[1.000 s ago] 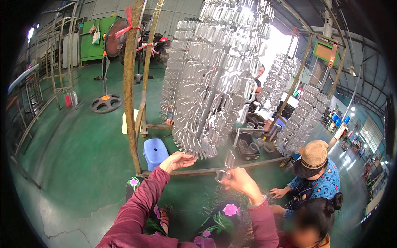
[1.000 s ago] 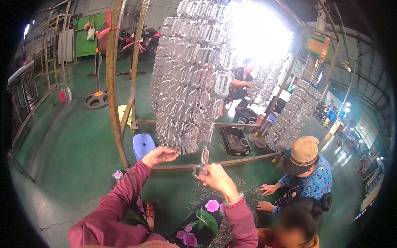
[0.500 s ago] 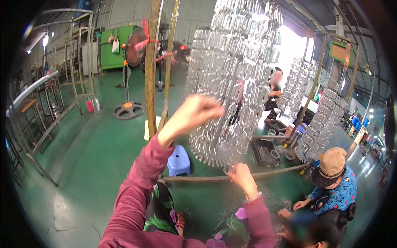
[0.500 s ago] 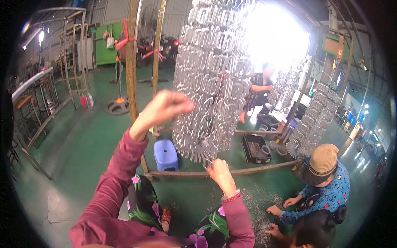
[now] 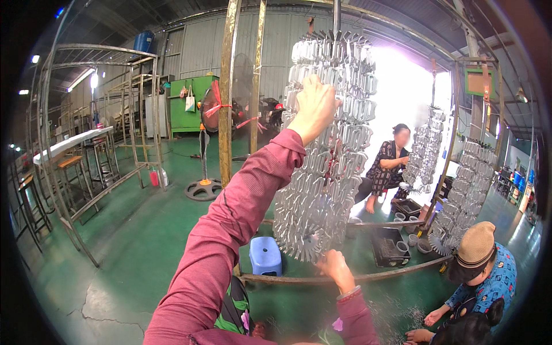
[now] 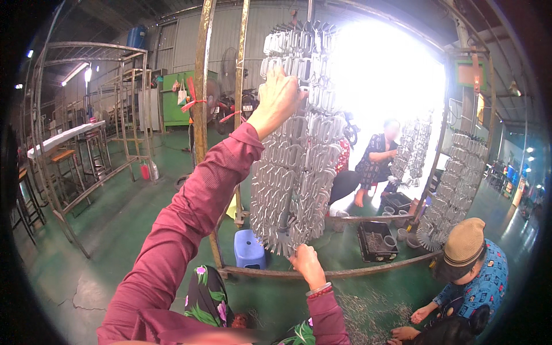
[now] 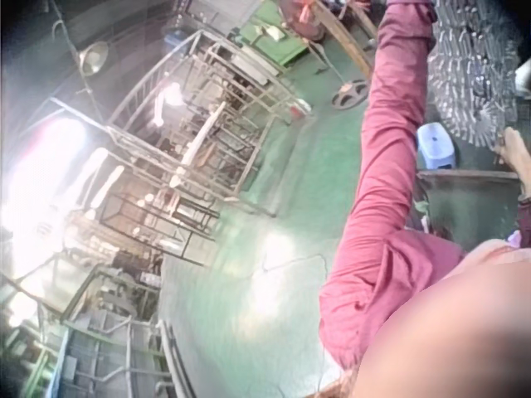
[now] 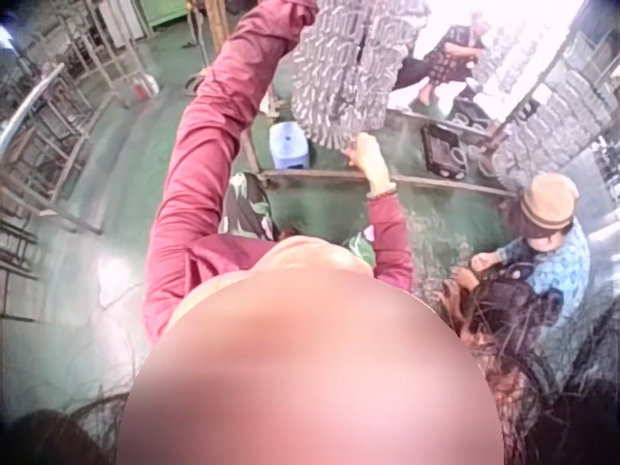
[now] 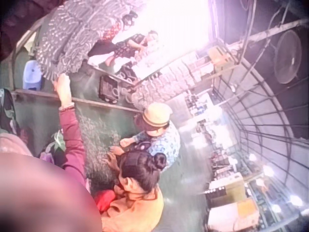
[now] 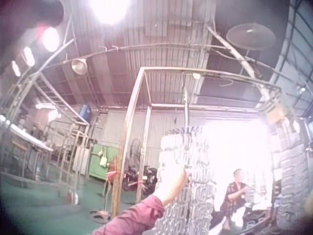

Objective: The person sits on the floor and repeatedly picks up small metal hooks from a pile, then attaches them to a hanging rack of silver decorative items. The person works by hand, handling one hook at a time and securing it to the rack.

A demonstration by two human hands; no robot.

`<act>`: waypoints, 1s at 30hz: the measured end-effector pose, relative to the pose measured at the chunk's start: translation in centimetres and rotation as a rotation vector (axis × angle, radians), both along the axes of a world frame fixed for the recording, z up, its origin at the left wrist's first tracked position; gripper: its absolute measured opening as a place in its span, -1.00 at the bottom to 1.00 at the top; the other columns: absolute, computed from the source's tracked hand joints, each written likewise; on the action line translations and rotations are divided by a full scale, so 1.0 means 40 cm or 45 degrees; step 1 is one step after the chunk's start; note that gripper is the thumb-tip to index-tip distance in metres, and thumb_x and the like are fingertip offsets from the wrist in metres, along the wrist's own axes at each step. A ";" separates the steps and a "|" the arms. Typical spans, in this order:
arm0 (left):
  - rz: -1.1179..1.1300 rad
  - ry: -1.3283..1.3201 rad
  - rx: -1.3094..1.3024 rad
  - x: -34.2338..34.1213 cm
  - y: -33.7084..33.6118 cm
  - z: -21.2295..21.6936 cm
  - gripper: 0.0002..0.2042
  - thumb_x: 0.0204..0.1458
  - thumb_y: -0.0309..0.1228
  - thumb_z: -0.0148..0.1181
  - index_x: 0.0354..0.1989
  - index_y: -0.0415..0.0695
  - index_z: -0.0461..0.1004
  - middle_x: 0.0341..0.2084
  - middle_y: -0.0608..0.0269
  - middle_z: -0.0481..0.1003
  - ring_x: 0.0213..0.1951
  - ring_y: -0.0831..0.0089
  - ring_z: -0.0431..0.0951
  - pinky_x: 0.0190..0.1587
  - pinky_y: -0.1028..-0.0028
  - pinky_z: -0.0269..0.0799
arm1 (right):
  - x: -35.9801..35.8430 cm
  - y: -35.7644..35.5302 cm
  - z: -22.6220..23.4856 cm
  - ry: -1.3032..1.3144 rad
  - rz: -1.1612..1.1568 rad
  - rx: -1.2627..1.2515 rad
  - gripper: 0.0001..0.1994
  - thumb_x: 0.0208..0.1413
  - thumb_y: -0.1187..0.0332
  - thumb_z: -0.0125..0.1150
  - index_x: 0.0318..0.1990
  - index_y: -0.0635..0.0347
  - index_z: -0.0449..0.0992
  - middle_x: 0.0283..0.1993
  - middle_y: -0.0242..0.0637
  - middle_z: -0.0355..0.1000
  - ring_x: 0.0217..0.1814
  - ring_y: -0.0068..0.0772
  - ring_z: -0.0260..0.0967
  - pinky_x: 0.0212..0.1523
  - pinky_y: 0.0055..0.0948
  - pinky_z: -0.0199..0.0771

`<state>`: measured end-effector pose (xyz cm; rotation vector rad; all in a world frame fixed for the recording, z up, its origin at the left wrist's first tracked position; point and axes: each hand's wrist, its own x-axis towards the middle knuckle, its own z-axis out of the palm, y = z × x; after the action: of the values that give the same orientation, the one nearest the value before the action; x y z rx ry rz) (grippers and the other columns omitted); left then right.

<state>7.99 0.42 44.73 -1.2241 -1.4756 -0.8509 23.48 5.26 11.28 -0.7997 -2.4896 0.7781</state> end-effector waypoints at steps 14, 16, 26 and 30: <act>0.061 0.161 0.184 -0.011 0.027 0.011 -0.75 -0.24 -0.30 0.35 -0.48 -0.23 0.51 -0.27 -0.09 0.34 -0.12 -0.02 0.34 -0.19 0.12 0.37 | -0.074 0.016 -0.074 0.270 0.042 0.169 -0.82 -0.10 0.45 0.24 -0.48 0.48 0.49 -0.58 0.01 0.47 -0.55 -0.20 0.53 -0.48 -0.33 0.53; 0.054 0.145 0.154 -0.020 0.034 0.011 -0.74 -0.24 -0.29 0.35 -0.47 -0.23 0.52 -0.27 -0.11 0.35 -0.10 -0.02 0.34 -0.16 0.13 0.36 | -0.082 0.024 -0.087 0.291 0.029 0.190 -0.83 -0.10 0.46 0.24 -0.48 0.47 0.50 -0.59 0.00 0.47 -0.55 -0.21 0.53 -0.49 -0.34 0.52; 0.086 0.333 0.484 -0.066 0.085 0.023 -0.72 -0.33 -0.53 0.10 -0.33 -0.32 0.46 -0.27 -0.32 0.44 -0.15 -0.10 0.44 -0.11 0.04 0.28 | -0.077 -0.003 -0.033 0.248 -0.048 0.103 -0.85 -0.11 0.43 0.21 -0.54 0.39 0.50 -0.66 -0.08 0.45 -0.57 -0.21 0.51 -0.40 -0.35 0.49; -0.055 0.385 0.411 -0.046 0.080 0.012 -0.82 -0.32 -0.50 0.13 -0.46 -0.28 0.47 -0.46 -0.17 0.49 -0.33 -0.09 0.50 -0.21 0.05 0.34 | -0.050 0.021 -0.026 0.239 -0.146 0.080 -0.86 -0.11 0.45 0.25 -0.53 0.39 0.51 -0.67 -0.09 0.46 -0.60 -0.24 0.50 -0.41 -0.36 0.48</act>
<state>6.15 3.62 45.19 -1.0889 -1.0288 -0.8527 21.49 6.12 10.26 -0.8002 -2.2698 0.6978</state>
